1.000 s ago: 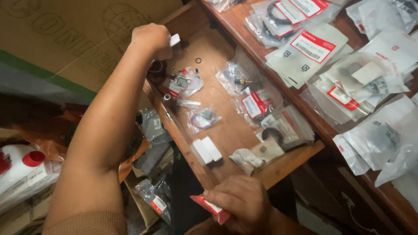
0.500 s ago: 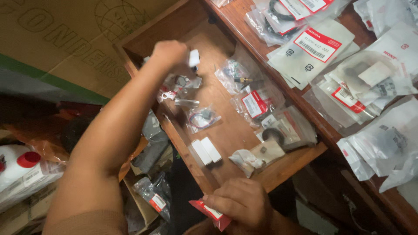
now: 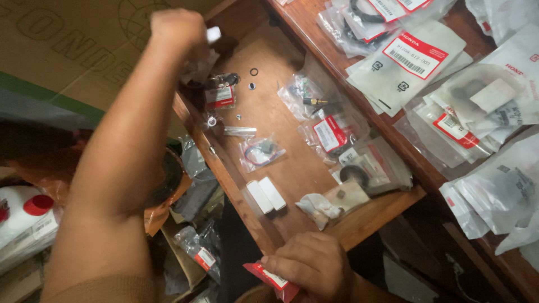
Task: The person picks small packaged spare parts from an open wooden drawer, opens plastic bags, places the parts inside, and seals the bags. They set the filled bags on the shelf above the drawer and continue handling more parts one at a time.
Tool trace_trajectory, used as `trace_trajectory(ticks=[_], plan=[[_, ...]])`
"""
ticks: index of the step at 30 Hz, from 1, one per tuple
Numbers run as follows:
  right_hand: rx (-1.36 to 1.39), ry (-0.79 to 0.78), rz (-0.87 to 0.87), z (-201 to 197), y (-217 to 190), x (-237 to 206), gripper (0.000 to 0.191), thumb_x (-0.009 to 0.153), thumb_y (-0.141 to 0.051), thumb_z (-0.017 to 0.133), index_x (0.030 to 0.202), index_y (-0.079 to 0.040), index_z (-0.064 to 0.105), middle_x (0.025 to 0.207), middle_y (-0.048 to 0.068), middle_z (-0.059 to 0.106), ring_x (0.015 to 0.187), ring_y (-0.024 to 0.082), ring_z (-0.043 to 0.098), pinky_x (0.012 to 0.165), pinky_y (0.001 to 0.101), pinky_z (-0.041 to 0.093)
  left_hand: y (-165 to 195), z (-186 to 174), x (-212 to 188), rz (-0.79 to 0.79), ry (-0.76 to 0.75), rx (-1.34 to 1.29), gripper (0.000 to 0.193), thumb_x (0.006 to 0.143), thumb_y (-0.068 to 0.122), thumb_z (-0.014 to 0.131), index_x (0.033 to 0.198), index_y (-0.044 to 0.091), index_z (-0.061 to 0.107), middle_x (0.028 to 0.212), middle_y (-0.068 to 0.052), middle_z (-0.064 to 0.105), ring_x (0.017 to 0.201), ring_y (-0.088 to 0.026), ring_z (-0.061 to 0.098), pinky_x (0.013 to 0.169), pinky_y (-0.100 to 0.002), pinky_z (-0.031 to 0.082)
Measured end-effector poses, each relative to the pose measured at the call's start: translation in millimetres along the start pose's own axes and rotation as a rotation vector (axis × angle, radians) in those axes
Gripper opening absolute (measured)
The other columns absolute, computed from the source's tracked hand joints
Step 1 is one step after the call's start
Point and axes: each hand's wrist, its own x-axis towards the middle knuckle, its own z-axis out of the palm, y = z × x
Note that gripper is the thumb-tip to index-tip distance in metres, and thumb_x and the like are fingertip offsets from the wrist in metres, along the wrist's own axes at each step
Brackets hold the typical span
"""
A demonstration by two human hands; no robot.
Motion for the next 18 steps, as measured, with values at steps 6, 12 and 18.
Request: trace_trajectory(ticks=[6,12,18], plan=[[-0.019,0.003,-0.001,0.6,0.3,-1.3,0.033,0.099,-0.028,0.072,0.118,-0.002,0.067,0.096,0.010,0.072,0.081,0.026,0.074,0.067,0.0376,0.057,6.3,-14.0,4.2,0.092,0.009,-0.454,0.032,0.074,0.027,0.081,0.101,0.010,0.078,0.097,-0.017,0.075,0.086,-0.033,0.073,0.077,-0.045,0.058],[-0.043,0.026,0.035,7.3,-3.3,-0.8,0.034,0.095,-0.026,0.072,0.119,-0.003,0.067,0.093,0.009,0.072,0.077,0.026,0.073,0.064,0.0378,0.055,66.3,24.5,21.3,0.087,0.003,-0.491,0.038,0.072,0.031,0.081,0.102,0.008,0.076,0.102,-0.015,0.074,0.093,-0.032,0.072,0.080,-0.045,0.057],[-0.063,0.021,0.036,6.6,-4.8,1.6,0.033,0.094,-0.021,0.075,0.120,-0.004,0.065,0.094,0.009,0.073,0.079,0.026,0.073,0.065,0.0379,0.055,67.8,64.3,46.9,-0.055,0.079,-0.060,0.032,0.077,0.031,0.078,0.106,0.016,0.080,0.110,-0.008,0.077,0.101,-0.026,0.073,0.073,-0.040,0.058]])
